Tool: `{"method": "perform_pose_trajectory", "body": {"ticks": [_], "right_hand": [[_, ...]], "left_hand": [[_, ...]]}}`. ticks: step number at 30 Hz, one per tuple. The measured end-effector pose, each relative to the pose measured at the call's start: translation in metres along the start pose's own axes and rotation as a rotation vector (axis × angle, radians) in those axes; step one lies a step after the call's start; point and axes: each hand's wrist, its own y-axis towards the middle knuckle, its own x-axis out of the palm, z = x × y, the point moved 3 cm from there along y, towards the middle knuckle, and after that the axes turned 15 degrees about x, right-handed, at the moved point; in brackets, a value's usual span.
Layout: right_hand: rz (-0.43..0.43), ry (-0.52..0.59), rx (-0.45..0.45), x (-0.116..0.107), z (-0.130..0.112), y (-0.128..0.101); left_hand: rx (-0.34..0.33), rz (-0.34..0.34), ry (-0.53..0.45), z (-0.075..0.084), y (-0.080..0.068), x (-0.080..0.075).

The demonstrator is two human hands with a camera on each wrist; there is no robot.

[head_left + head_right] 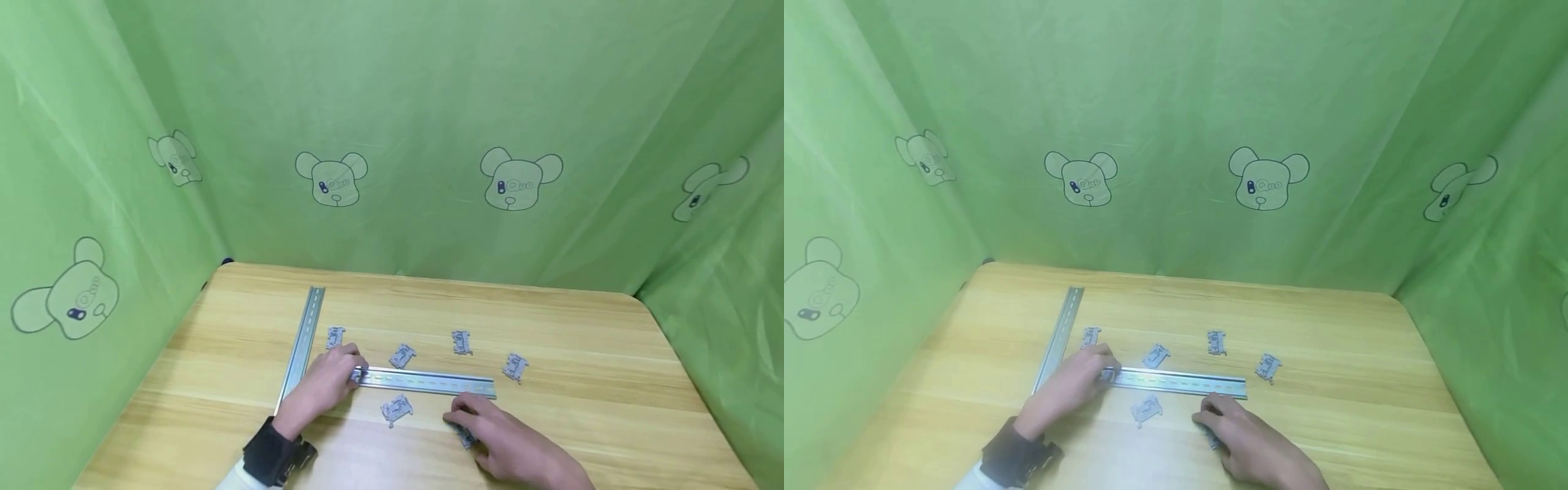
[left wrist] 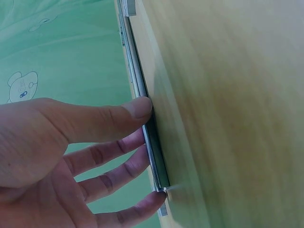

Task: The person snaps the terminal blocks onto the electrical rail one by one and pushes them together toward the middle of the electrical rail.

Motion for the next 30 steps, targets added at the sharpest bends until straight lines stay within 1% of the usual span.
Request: {"method": "perform_pose_trajectory", "body": {"ticks": [2,4,8,12,13,15,18,24,27,30], "right_hand": [[0.041,-0.010,-0.039,0.002,-0.001,0.000],[0.051,-0.012,-0.049,0.003,-0.002,0.000],[0.037,-0.001,-0.038,0.005,-0.002,0.002],[0.069,0.009,-0.064,0.008,-0.001,0.003],[0.091,0.010,-0.074,0.008,-0.001,0.003],[0.101,0.022,-0.074,0.009,0.000,0.003],[0.093,0.038,-0.041,0.008,0.002,0.002],[0.034,0.079,0.105,-0.003,0.008,0.007],[0.060,0.101,0.140,-0.011,0.014,0.009],[0.136,0.129,0.113,-0.019,0.021,0.009]], "left_hand": [[0.000,0.001,-0.003,0.000,0.000,0.000],[-0.001,0.000,-0.006,0.000,0.000,0.000],[-0.003,-0.003,-0.010,0.000,-0.001,0.000],[-0.004,-0.006,-0.011,-0.001,-0.001,0.002],[-0.006,-0.006,-0.013,-0.001,-0.001,0.002],[-0.007,-0.007,-0.017,-0.002,-0.001,0.003],[-0.006,-0.008,-0.022,-0.002,-0.001,0.004],[0.005,0.003,-0.010,-0.003,0.000,0.004],[0.016,0.010,-0.005,-0.004,0.001,0.004],[0.024,0.016,-0.007,-0.005,0.000,0.005]]}}
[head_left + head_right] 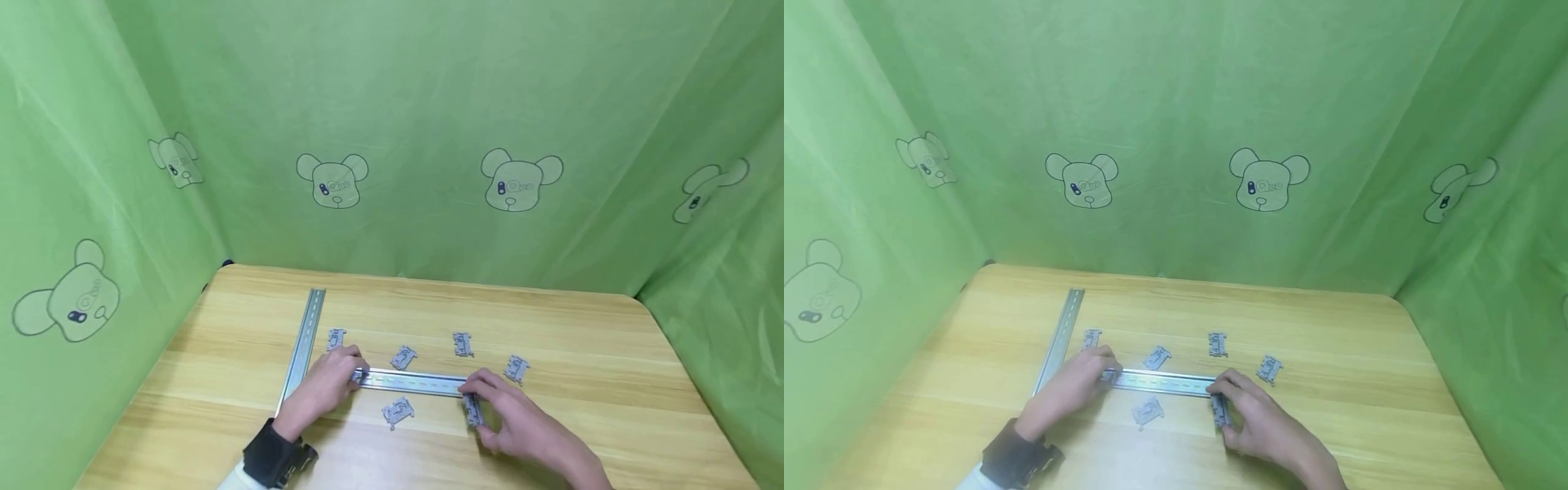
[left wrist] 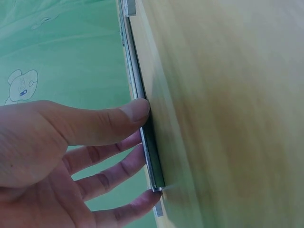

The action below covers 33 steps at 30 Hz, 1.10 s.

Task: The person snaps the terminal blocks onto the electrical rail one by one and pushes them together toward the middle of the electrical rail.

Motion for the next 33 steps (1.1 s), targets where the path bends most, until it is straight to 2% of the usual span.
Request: {"method": "perform_pose_trajectory", "body": {"ticks": [4,7,11,15,20,33], "right_hand": [[0.080,0.084,-0.020,-0.010,0.015,0.002],[0.112,0.137,0.006,-0.016,0.031,0.003],[0.158,0.123,0.055,-0.020,0.051,0.001],[0.155,0.137,0.092,-0.018,0.064,0.000],[0.165,0.150,0.090,-0.015,0.073,0.002],[0.153,0.226,0.091,-0.005,0.077,0.006]], "left_hand": [[-0.019,-0.002,-0.009,-0.001,-0.002,0.000],[-0.032,-0.006,-0.009,-0.001,-0.003,-0.002],[-0.028,-0.006,-0.013,-0.001,-0.004,-0.003],[-0.027,-0.004,-0.024,-0.001,-0.004,-0.002],[-0.026,0.001,-0.027,-0.001,-0.003,-0.001],[-0.023,0.007,-0.039,-0.004,-0.003,0.000]]}}
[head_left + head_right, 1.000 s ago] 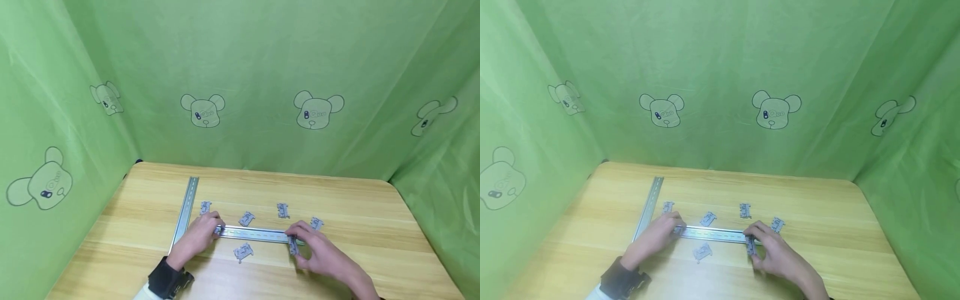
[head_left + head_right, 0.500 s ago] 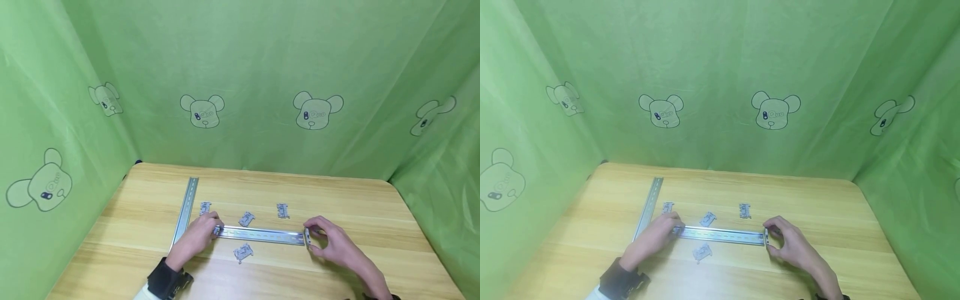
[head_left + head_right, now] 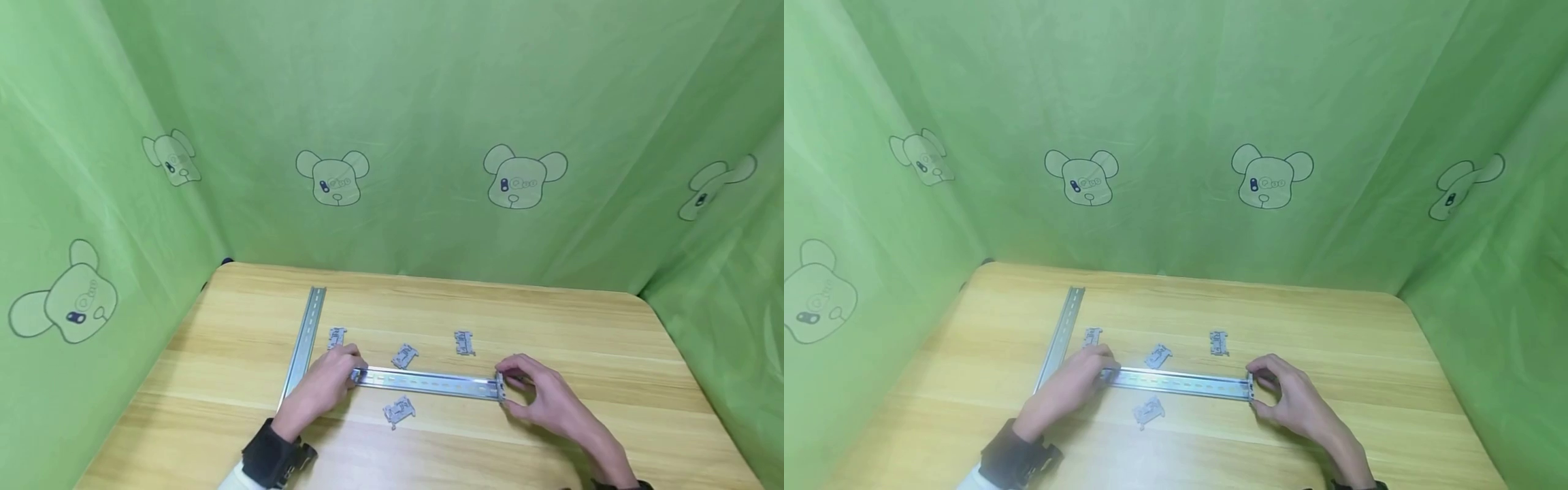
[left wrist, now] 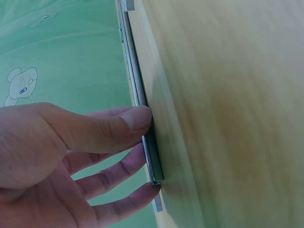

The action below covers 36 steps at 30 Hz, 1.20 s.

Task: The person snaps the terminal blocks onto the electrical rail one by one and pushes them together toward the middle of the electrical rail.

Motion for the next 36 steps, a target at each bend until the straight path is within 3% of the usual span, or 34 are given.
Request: {"method": "perform_pose_trajectory", "body": {"ticks": [14,20,28,36], "right_hand": [[-0.010,0.064,0.004,0.011,-0.004,0.006],[-0.009,0.056,-0.051,0.024,-0.012,0.014],[-0.052,0.019,0.003,0.046,-0.031,0.027],[-0.079,0.017,-0.005,0.065,-0.048,0.039]], "left_hand": [[0.002,0.002,0.004,0.001,0.001,-0.001],[0.002,0.002,-0.001,0.003,0.002,-0.002],[0.008,-0.011,0.012,0.002,0.001,0.000],[0.014,-0.003,0.007,0.000,0.000,0.000]]}}
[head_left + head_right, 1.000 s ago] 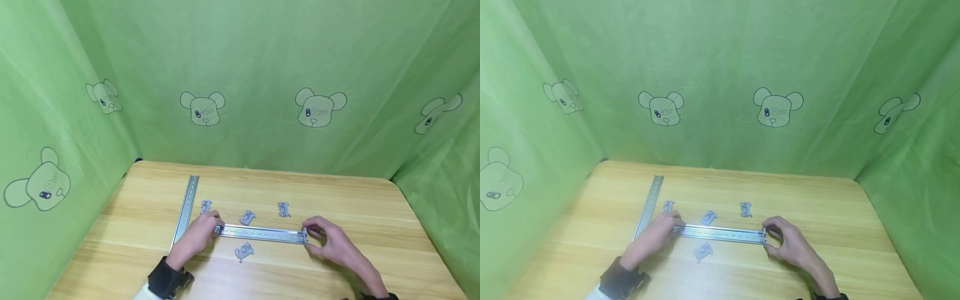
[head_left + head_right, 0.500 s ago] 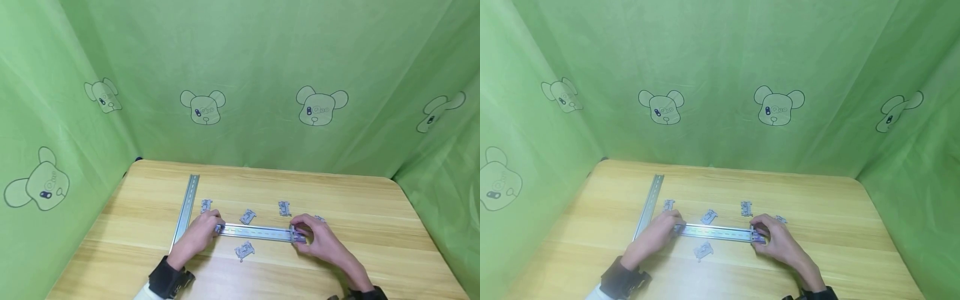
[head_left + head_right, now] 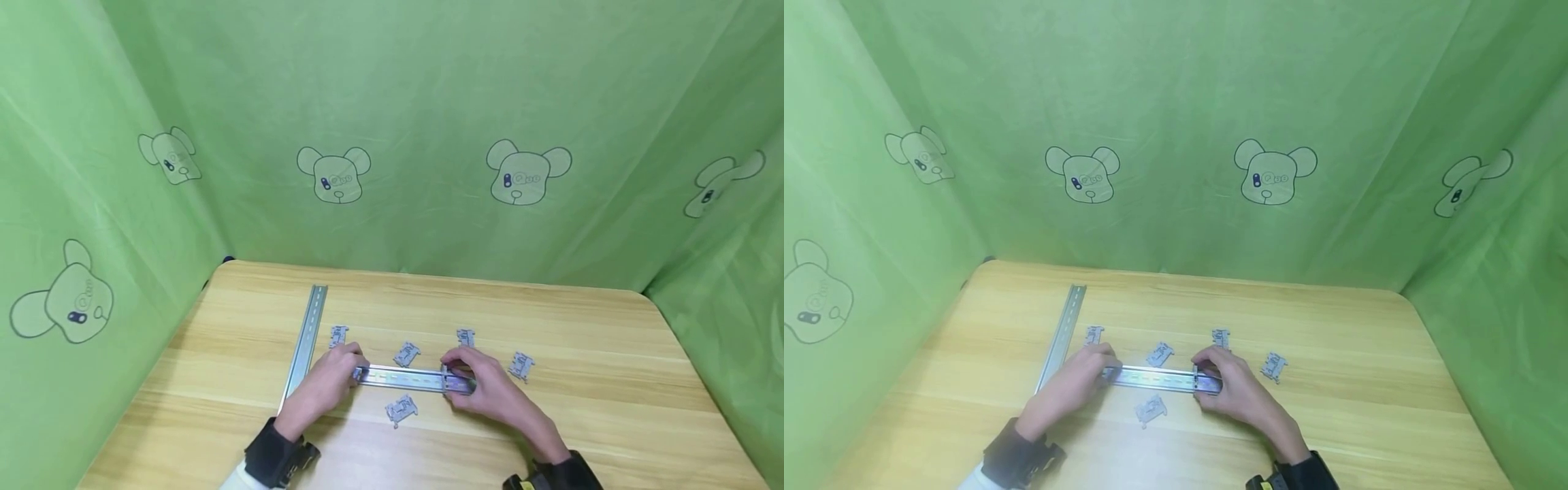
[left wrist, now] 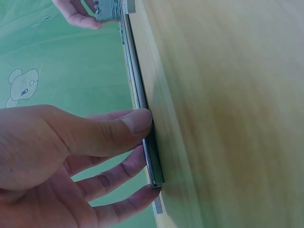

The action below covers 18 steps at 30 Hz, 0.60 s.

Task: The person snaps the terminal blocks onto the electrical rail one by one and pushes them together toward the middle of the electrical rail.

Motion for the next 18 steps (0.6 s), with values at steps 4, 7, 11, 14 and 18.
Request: {"method": "perform_pose_trajectory", "body": {"ticks": [4,7,11,14,18], "right_hand": [[0.001,-0.020,-0.020,0.009,-0.007,0.007],[0.008,-0.042,-0.031,0.014,-0.013,0.011],[-0.004,-0.044,-0.039,0.021,-0.020,0.017],[-0.027,-0.019,-0.035,0.026,-0.024,0.020],[-0.045,0.010,-0.023,0.030,-0.028,0.023]], "left_hand": [[-0.005,-0.004,0.006,-0.001,0.000,0.001],[-0.007,-0.007,0.008,-0.001,-0.001,0.001],[-0.008,-0.008,0.008,0.000,-0.002,-0.001],[-0.003,-0.005,0.016,0.000,-0.001,-0.001],[0.012,0.005,0.025,0.001,0.000,-0.002]]}}
